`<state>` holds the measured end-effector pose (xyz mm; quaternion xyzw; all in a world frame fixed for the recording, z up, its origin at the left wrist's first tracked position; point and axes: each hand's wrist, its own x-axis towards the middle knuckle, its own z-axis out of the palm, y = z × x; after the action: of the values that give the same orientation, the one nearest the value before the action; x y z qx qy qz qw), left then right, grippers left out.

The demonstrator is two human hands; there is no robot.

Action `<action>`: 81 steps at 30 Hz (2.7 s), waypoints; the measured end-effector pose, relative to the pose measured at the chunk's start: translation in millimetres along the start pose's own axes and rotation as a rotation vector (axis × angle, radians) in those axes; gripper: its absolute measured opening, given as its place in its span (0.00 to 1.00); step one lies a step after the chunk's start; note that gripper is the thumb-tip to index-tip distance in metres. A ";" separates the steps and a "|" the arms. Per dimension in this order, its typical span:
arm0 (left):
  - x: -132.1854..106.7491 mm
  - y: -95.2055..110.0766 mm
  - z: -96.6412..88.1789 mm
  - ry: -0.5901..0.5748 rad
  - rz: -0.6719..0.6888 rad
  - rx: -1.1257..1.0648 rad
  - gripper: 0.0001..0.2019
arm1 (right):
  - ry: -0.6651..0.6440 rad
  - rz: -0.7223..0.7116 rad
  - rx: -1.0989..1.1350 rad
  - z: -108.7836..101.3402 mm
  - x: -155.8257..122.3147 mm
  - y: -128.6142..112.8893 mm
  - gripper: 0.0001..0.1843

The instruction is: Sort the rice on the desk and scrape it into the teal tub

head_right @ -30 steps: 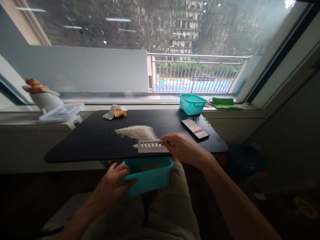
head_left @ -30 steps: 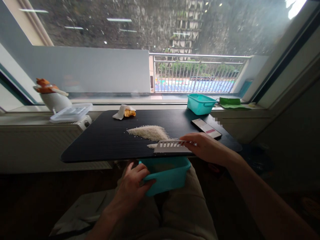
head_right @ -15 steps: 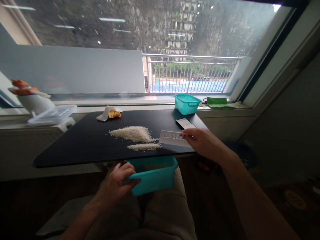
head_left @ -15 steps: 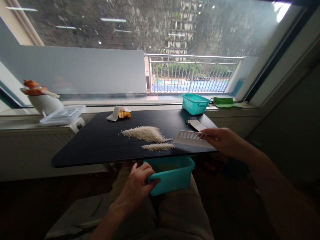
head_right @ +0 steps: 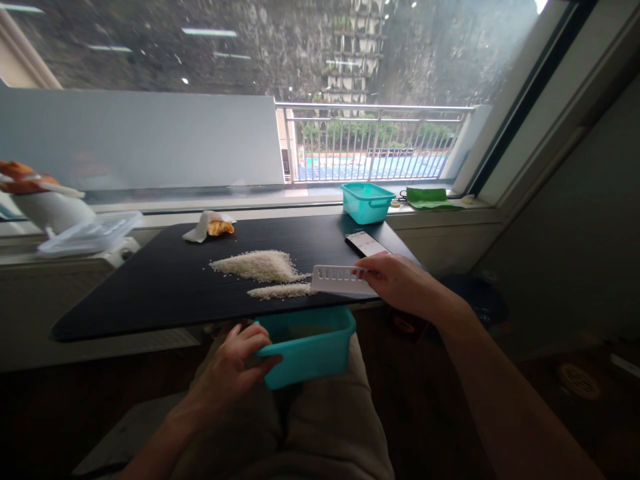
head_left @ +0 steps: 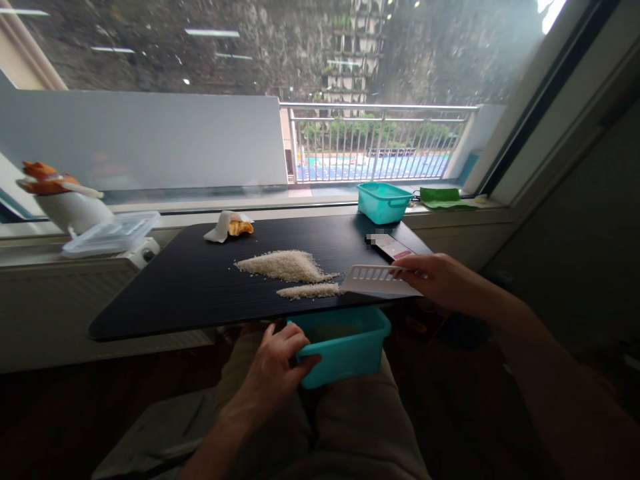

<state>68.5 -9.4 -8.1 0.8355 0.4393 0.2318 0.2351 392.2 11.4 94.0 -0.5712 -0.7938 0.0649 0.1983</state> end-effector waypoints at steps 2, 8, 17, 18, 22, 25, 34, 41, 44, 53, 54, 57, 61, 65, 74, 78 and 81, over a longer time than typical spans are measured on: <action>-0.2 -0.3 -0.1 0.002 0.003 -0.003 0.09 | -0.011 -0.010 0.008 -3.0 -3.0 -2.7 0.19; -1.1 -2.5 0.9 0.007 0.007 -0.005 0.09 | -0.077 0.007 0.054 -11.3 -10.9 -11.8 0.19; -2.4 -3.3 0.8 0.011 0.001 0.005 0.08 | -0.084 0.020 0.119 -10.1 -10.1 -6.3 0.18; -2.3 -3.1 0.5 0.011 -0.001 0.006 0.08 | -0.096 0.027 0.134 -10.4 -10.0 -7.2 0.18; -1.5 -2.3 -0.6 0.010 -0.002 0.008 0.08 | -0.117 0.025 0.150 -11.6 -10.1 -11.2 0.18; -1.6 -2.1 -0.8 0.014 -0.002 0.010 0.08 | -0.124 0.004 0.142 -10.5 -8.2 -9.2 0.18; -1.1 -1.3 -1.9 0.019 0.003 0.022 0.08 | 0.060 -0.009 -0.062 3.3 16.3 -9.9 0.18; -2.0 -0.4 -3.8 0.012 -0.013 0.024 0.08 | 0.011 -0.019 -0.061 1.6 15.7 -13.5 0.17; -2.3 -0.2 -3.7 0.012 -0.013 0.021 0.08 | -0.015 -0.008 -0.051 -2.2 8.3 -12.5 0.16; -2.7 -0.2 -3.4 0.016 -0.006 0.022 0.08 | 0.003 0.005 -0.047 -0.7 -1.3 -8.5 0.19; -2.7 -0.2 -3.5 0.017 -0.006 0.022 0.08 | 0.001 0.006 -0.049 -1.0 -1.7 -8.5 0.19; -3.0 -0.4 -3.3 0.019 -0.008 0.020 0.08 | -0.018 0.004 -0.045 -3.5 -3.6 -10.0 0.19; -3.3 -0.3 -3.1 0.022 -0.011 0.019 0.08 | -0.008 -0.001 -0.010 -8.4 -6.9 -11.6 0.17; -3.2 -0.7 -3.3 0.022 -0.006 0.019 0.09 | -0.052 0.012 0.017 -12.0 -9.5 -9.0 0.18; -4.1 -1.9 -2.1 0.020 0.000 0.011 0.09 | -0.092 0.064 0.119 -11.4 -12.9 -1.5 0.18; -4.9 -1.6 -2.9 0.021 0.003 0.012 0.09 | -0.073 0.052 0.076 -11.0 -10.5 -7.3 0.18; -4.3 -1.4 -3.3 0.024 0.004 0.015 0.09 | -0.087 0.042 0.086 -10.7 -9.1 -10.6 0.17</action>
<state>63.4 -11.7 -7.2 0.8353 0.4423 0.2388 0.2230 389.5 -2.0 105.2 -0.5753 -0.7861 0.1280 0.1866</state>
